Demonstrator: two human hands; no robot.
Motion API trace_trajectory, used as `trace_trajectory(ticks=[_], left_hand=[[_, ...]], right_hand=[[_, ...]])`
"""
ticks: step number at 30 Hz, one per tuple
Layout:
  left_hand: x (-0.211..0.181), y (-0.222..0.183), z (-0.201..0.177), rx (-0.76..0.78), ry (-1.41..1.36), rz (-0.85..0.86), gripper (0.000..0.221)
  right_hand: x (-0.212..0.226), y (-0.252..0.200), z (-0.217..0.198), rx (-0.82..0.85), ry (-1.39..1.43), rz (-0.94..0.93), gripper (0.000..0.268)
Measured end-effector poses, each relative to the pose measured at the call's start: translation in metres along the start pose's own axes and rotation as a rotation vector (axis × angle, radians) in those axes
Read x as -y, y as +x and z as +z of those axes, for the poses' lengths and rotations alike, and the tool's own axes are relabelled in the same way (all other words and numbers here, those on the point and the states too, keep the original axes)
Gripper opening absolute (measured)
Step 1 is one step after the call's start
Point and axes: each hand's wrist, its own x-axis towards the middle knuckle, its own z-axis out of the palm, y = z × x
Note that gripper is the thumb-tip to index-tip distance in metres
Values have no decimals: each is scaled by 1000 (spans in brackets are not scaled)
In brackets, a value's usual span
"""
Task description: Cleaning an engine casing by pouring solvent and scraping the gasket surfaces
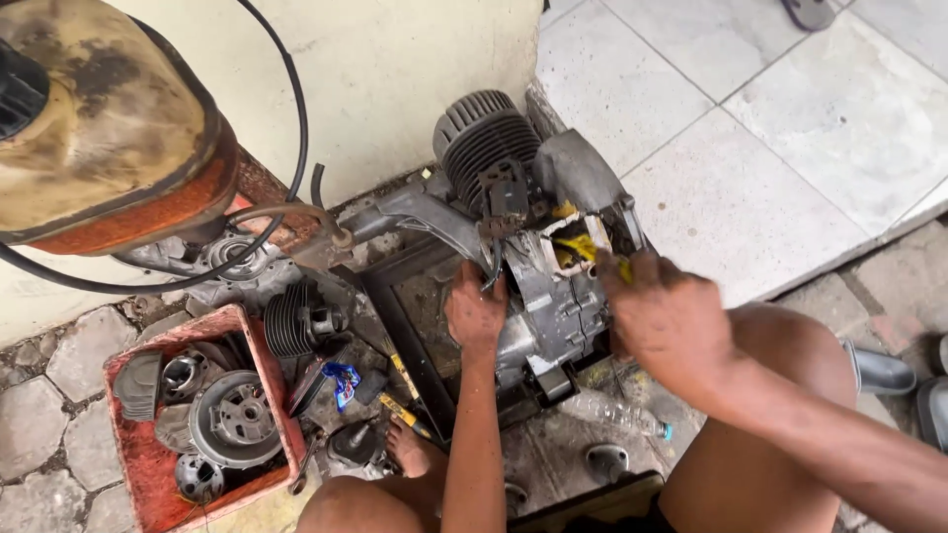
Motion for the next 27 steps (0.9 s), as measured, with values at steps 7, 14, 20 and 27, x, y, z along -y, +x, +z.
trace_trajectory(ticks=[7, 14, 20, 27], left_hand=[[6, -2, 4, 36, -24, -28, 33], [9, -6, 8, -7, 7, -56, 32], [8, -13, 7, -125, -3, 88, 26], [7, -5, 9, -172, 26, 166, 31]], right_hand=[[-8, 7, -45, 209, 128, 79, 26], [-18, 2, -16, 301, 215, 130, 33], [-78, 23, -89, 772, 453, 283, 36], [-96, 15, -40, 455, 1484, -313, 47]])
